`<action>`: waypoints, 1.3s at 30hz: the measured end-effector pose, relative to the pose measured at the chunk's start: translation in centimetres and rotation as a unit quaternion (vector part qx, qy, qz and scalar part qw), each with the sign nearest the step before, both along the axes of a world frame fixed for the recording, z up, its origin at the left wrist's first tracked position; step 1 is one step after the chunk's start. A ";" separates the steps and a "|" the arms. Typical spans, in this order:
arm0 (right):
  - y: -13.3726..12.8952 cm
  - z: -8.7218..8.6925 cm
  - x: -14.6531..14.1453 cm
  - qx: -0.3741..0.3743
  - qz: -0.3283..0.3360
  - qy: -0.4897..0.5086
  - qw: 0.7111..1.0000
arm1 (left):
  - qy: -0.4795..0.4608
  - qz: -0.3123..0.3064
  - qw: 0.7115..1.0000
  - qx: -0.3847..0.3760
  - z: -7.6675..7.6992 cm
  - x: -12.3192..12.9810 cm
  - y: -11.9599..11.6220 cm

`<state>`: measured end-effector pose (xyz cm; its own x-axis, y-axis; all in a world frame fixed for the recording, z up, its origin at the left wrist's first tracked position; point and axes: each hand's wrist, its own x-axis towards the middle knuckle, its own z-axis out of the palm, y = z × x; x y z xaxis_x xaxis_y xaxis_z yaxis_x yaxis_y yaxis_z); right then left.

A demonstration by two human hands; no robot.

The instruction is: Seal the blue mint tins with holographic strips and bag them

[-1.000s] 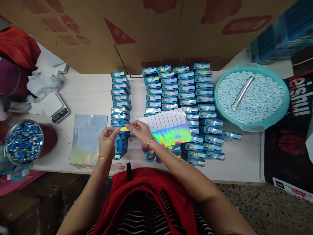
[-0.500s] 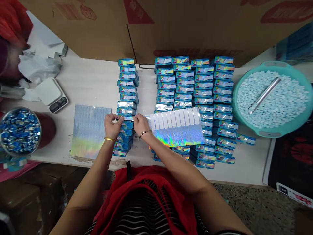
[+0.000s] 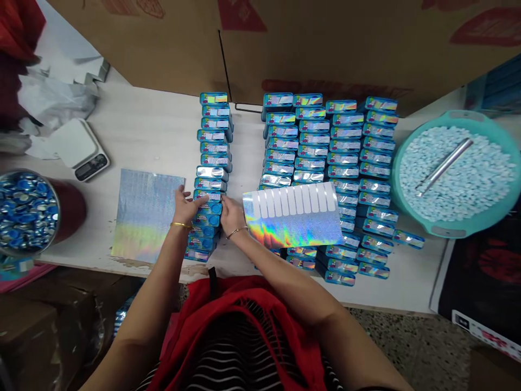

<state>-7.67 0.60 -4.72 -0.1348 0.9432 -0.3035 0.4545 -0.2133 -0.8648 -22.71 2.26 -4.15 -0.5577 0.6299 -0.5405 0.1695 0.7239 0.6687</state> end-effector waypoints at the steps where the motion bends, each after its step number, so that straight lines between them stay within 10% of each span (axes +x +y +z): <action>1: -0.2 0.1 -0.2 0.002 0.022 0.004 1.000 | -0.030 0.007 0.999 -0.012 -0.1 -0.3 0.1; 7: 0.5 4.4 2.0 -0.027 0.146 -0.008 0.989 | 0.138 -0.128 0.968 0.167 3.3 1.5 -0.2; 12: 2.4 8.7 8.8 0.135 0.037 -0.002 0.990 | 0.034 -0.341 0.902 0.262 4.8 8.1 0.0; 22: 4.6 1.3 13.3 0.158 0.054 -0.097 0.981 | 0.205 -0.508 0.814 0.191 1.6 11.7 4.8; 33: 5.1 1.5 12.7 0.126 0.045 -0.123 0.983 | 0.220 -0.524 0.782 0.255 4.5 12.0 0.5; 36: 5.4 1.7 12.9 0.116 0.039 -0.110 0.986 | 0.173 -0.461 0.831 0.260 7.3 11.4 -2.5; 39: 5.0 3.2 12.5 0.107 -0.016 -0.053 0.993 | 0.097 -0.267 0.923 0.260 10.1 10.3 -4.8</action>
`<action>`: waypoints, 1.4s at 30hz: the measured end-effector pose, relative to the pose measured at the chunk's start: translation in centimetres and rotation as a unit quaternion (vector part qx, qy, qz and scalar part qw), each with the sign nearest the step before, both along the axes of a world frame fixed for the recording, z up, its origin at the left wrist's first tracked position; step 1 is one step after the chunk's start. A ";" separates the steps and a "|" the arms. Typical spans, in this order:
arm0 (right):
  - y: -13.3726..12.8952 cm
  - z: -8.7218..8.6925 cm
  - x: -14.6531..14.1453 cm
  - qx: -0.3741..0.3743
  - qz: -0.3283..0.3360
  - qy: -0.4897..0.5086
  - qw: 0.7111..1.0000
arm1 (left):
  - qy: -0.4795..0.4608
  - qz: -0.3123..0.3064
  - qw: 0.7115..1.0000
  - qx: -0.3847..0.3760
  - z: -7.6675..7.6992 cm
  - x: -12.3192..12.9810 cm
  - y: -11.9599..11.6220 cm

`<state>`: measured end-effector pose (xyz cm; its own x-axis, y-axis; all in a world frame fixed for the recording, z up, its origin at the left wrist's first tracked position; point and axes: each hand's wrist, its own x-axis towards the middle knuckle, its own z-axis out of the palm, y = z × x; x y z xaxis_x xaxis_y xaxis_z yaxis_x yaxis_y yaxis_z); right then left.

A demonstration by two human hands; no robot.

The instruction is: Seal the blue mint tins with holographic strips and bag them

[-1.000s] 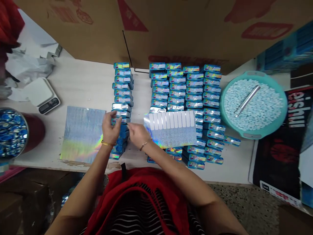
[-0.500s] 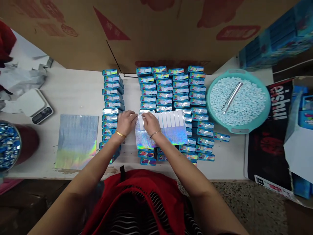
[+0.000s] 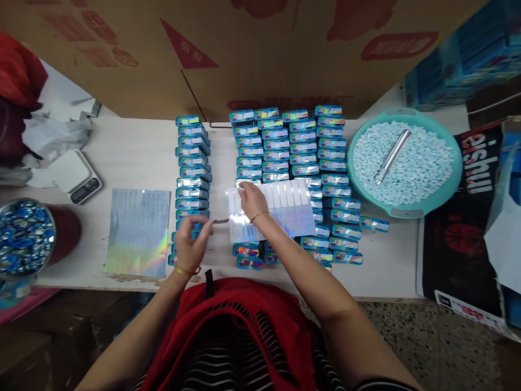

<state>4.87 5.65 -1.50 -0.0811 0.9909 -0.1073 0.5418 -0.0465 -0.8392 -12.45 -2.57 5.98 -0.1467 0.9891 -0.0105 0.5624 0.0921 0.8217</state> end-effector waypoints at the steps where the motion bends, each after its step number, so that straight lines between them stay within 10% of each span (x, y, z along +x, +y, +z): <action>1: -0.5 0.8 -0.5 -0.008 -0.019 0.033 0.999 | -0.059 0.071 0.996 -0.012 0.6 -0.5 -0.5; 5: -4.2 4.1 -4.0 -0.126 -0.001 0.185 0.975 | -0.249 0.273 0.927 -0.069 1.0 -2.6 -1.7; 9: -8.0 4.0 -7.9 -0.235 0.031 0.272 0.933 | -0.287 0.331 0.892 -0.111 -1.0 -4.1 -2.8; 14: -8.3 1.4 -9.6 -0.191 0.011 0.236 0.953 | -0.275 0.299 0.905 -0.128 -3.8 -5.6 -2.4; 19: -6.6 0.1 -10.3 -0.128 0.012 0.100 0.987 | -0.039 0.223 0.973 -0.042 -5.9 -7.1 -0.3; 25: -6.4 -1.1 -11.1 -0.109 0.033 0.020 0.993 | 0.073 0.216 0.972 -0.060 -7.5 -7.6 0.1; 36: -8.0 -3.3 -11.7 -0.144 0.002 0.069 0.987 | 0.127 0.243 0.949 -0.153 -7.5 -7.8 0.5; 42: -9.7 -1.8 -13.2 -0.232 0.157 -0.007 0.960 | 0.146 0.211 0.930 -0.264 -6.5 -9.0 1.3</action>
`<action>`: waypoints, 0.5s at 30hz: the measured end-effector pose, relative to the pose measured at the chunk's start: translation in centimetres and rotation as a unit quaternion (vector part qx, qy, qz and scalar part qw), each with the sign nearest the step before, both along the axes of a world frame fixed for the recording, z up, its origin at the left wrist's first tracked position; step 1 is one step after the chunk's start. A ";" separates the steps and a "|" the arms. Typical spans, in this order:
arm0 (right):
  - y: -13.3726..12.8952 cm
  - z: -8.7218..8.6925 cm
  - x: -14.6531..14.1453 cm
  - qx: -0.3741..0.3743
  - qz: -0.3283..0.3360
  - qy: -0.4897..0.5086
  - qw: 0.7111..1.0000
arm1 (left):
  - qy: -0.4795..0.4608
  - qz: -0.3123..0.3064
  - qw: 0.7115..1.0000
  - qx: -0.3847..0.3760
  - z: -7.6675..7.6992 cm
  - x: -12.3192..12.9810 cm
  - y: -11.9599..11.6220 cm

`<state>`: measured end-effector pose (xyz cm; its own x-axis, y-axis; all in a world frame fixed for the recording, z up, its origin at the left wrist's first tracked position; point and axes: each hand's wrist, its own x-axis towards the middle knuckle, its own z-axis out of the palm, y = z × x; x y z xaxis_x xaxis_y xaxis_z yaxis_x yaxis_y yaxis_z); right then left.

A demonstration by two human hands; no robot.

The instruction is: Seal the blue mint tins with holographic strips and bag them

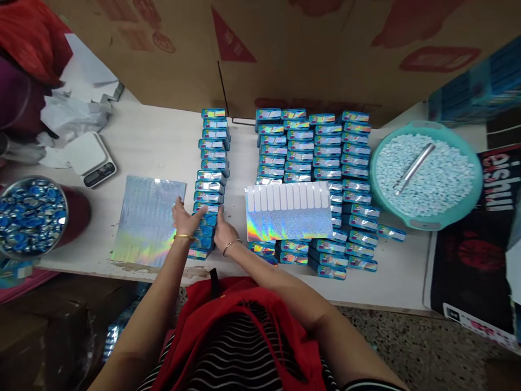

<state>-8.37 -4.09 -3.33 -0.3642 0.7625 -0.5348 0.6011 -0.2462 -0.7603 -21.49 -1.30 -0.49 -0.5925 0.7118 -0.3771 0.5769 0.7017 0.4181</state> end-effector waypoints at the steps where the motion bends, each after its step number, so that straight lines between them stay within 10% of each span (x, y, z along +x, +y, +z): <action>1: 0.2 0.5 0.0 -0.015 0.033 -0.017 0.999 | 0.014 -0.011 1.000 0.005 0.3 0.0 0.0; 4: 1.0 2.7 1.5 0.009 0.077 -0.026 0.997 | 0.051 -0.071 0.988 0.125 1.2 1.2 -0.6; 9: 1.4 6.0 9.5 0.267 -0.008 -0.036 0.963 | -0.143 -0.156 0.951 0.224 0.8 7.4 -2.6; 15: 0.1 2.3 16.8 0.369 0.031 -0.150 0.917 | -0.139 -0.126 0.965 0.185 -0.6 13.3 -3.3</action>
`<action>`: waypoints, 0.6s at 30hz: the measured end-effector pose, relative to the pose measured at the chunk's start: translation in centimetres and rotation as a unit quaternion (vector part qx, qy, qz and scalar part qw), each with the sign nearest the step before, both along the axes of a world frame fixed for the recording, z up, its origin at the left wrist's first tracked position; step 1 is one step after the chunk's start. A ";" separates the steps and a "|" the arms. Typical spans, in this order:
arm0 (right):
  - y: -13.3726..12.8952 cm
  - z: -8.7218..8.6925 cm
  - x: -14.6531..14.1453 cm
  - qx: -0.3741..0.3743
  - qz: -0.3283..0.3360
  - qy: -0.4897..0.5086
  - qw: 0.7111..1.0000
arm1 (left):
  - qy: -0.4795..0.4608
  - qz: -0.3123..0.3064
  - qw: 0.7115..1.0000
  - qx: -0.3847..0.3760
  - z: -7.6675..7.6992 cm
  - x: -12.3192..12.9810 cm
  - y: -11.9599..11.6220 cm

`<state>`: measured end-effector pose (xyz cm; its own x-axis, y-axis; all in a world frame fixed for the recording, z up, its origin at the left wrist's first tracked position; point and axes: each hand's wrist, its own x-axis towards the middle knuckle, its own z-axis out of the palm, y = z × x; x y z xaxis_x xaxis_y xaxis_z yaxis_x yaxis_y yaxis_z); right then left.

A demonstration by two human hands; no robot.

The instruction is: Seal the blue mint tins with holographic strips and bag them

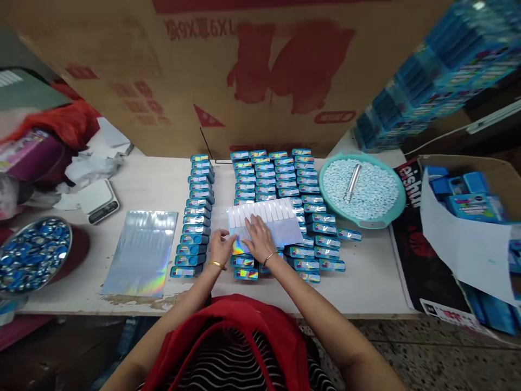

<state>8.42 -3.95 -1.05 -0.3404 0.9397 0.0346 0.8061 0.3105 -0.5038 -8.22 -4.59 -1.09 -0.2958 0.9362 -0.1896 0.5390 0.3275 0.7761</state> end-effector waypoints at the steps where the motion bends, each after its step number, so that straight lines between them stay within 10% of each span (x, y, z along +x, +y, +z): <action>1: -0.3 -0.9 0.2 -0.004 0.008 -0.015 1.000 | 0.004 -0.005 1.000 0.008 0.1 0.4 0.1; 18: -0.2 -4.5 -1.9 0.019 -0.108 0.070 0.991 | 0.101 -0.041 0.994 0.006 4.2 3.2 -1.6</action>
